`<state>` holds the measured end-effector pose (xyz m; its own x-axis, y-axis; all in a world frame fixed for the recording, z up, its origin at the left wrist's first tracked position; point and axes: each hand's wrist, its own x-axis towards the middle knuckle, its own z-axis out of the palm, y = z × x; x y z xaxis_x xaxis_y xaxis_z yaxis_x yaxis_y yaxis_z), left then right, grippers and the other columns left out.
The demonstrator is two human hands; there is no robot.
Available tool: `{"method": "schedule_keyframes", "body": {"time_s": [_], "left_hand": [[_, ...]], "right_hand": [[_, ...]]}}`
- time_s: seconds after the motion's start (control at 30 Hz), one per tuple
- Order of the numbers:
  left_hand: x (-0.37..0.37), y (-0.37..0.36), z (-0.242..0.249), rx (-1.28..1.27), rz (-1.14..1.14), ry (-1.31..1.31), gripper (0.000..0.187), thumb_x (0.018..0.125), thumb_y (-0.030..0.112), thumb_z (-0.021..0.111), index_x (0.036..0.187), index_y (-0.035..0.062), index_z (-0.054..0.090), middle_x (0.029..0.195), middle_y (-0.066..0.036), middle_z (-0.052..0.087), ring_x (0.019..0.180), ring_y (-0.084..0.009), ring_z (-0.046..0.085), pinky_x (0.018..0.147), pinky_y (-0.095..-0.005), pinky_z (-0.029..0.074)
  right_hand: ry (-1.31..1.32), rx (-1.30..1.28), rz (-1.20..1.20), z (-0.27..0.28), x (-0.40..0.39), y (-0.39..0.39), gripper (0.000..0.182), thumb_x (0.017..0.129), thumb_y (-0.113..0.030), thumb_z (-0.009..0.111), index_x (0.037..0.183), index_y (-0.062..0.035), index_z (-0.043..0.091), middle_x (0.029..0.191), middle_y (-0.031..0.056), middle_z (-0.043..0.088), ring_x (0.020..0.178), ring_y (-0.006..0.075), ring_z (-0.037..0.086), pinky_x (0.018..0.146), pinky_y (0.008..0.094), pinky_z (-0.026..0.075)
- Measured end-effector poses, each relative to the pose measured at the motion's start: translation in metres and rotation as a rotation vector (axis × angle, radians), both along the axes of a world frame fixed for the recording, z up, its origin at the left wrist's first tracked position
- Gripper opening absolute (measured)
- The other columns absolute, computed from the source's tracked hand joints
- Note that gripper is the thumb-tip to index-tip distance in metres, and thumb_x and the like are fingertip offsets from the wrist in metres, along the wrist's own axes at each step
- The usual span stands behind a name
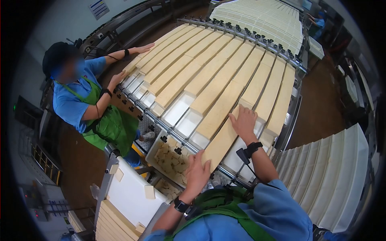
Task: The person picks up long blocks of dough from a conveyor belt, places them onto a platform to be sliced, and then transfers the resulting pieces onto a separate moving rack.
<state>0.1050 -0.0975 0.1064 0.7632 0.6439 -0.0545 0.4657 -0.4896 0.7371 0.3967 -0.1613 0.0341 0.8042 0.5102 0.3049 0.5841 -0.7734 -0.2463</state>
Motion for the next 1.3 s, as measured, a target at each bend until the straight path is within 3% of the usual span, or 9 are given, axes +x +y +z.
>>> {"method": "schedule_keyframes", "body": {"time_s": [0.23, 0.3, 0.37, 0.57, 0.73, 0.93, 1.1, 1.23, 1.3], "left_hand": [[-0.001, -0.001, 0.0, 0.03, -0.027, 0.027, 0.049, 0.1, 0.026, 0.062, 0.144, 0.008, 0.05, 0.122, -0.018, 0.055, 0.081, -0.0321, 0.068, 0.089, -0.046, 0.052], [0.0, -0.002, 0.002, 0.045, -0.032, 0.031, 0.049, 0.1, 0.025, 0.062, 0.144, 0.0079, 0.05, 0.122, -0.018, 0.055, 0.082, -0.0325, 0.069, 0.089, -0.0463, 0.052], [0.001, -0.001, 0.006, -0.095, -0.023, 0.05, 0.054, 0.098, 0.027, 0.064, 0.147, 0.0096, 0.048, 0.125, -0.019, 0.052, 0.113, -0.0401, 0.06, 0.097, -0.0513, 0.047], [0.008, 0.0, 0.015, -0.12, -0.03, 0.099, 0.051, 0.099, 0.027, 0.062, 0.146, 0.0102, 0.049, 0.124, -0.018, 0.053, 0.111, -0.0399, 0.061, 0.095, -0.0512, 0.048], [0.017, 0.0, 0.0, -0.073, -0.032, 0.053, 0.049, 0.1, 0.024, 0.06, 0.146, 0.0103, 0.048, 0.126, -0.019, 0.052, 0.11, -0.0414, 0.061, 0.096, -0.051, 0.049], [0.041, -0.006, -0.022, -0.047, -0.033, -0.114, 0.05, 0.103, 0.017, 0.054, 0.151, 0.009, 0.042, 0.133, -0.022, 0.044, 0.106, -0.0402, 0.06, 0.095, -0.0487, 0.049], [0.032, 0.001, -0.03, -0.096, -0.086, -0.211, 0.056, 0.101, 0.009, 0.049, 0.155, 0.0093, 0.036, 0.137, -0.025, 0.039, 0.113, -0.0473, 0.057, 0.097, -0.0524, 0.049], [0.019, 0.004, -0.035, -0.052, -0.107, -0.302, 0.073, 0.087, -0.008, 0.046, 0.156, 0.0093, 0.035, 0.14, -0.026, 0.038, 0.117, -0.0505, 0.054, 0.098, -0.0525, 0.049], [0.027, 0.01, -0.031, -0.211, -0.166, -0.269, 0.073, 0.086, -0.012, 0.04, 0.156, 0.0075, 0.034, 0.142, -0.028, 0.036, 0.133, -0.0466, 0.045, 0.112, -0.0466, 0.04]], "right_hand": [[0.289, 0.026, 0.174, 0.006, 0.05, -0.01, 0.056, 0.093, -0.051, 0.066, 0.112, 0.0013, 0.069, 0.109, 0.0251, 0.07, 0.106, 0.0401, 0.067, 0.093, 0.0525, 0.051], [0.279, 0.036, 0.187, 0.004, 0.055, -0.009, 0.058, 0.093, -0.051, 0.066, 0.115, 0.0024, 0.068, 0.111, 0.026, 0.069, 0.107, 0.0412, 0.067, 0.092, 0.052, 0.053], [0.274, 0.049, 0.193, -0.002, 0.055, -0.008, 0.061, 0.093, -0.052, 0.066, 0.118, 0.0035, 0.066, 0.114, 0.027, 0.069, 0.109, 0.0423, 0.066, 0.091, 0.0515, 0.054], [0.192, 0.033, 0.131, -0.008, 0.039, -0.003, 0.064, 0.093, -0.05, 0.068, 0.128, 0.0028, 0.06, 0.119, 0.0257, 0.065, 0.115, 0.0433, 0.062, 0.097, 0.0513, 0.052], [-0.017, 0.245, 0.115, -0.002, 0.025, -0.014, 0.044, 0.091, -0.026, 0.073, 0.123, 0.0017, 0.063, 0.122, 0.0258, 0.062, 0.119, 0.0418, 0.058, 0.106, 0.0512, 0.044], [0.009, 0.38, 0.269, -0.001, -0.027, -0.049, 0.038, 0.091, -0.022, 0.071, 0.122, -0.0005, 0.064, 0.128, 0.023, 0.062, 0.124, 0.0433, 0.055, 0.111, 0.0524, 0.039], [0.356, 0.354, 0.625, 0.022, -0.106, -0.062, 0.052, 0.093, -0.025, 0.069, 0.14, -0.005, 0.057, 0.147, 0.023, 0.049, 0.142, 0.0441, 0.041, 0.119, 0.0591, 0.027], [0.433, 0.142, 0.701, 0.031, -0.138, -0.054, 0.063, 0.093, -0.027, 0.069, 0.15, -0.0087, 0.049, 0.158, 0.0225, 0.038, 0.151, 0.0422, 0.029, 0.122, 0.0646, 0.017], [0.279, -0.03, 0.566, 0.028, -0.139, -0.047, 0.07, 0.093, -0.027, 0.069, 0.156, -0.0122, 0.042, 0.163, 0.021, 0.032, 0.155, 0.0405, 0.021, 0.123, 0.0675, 0.008]]}}
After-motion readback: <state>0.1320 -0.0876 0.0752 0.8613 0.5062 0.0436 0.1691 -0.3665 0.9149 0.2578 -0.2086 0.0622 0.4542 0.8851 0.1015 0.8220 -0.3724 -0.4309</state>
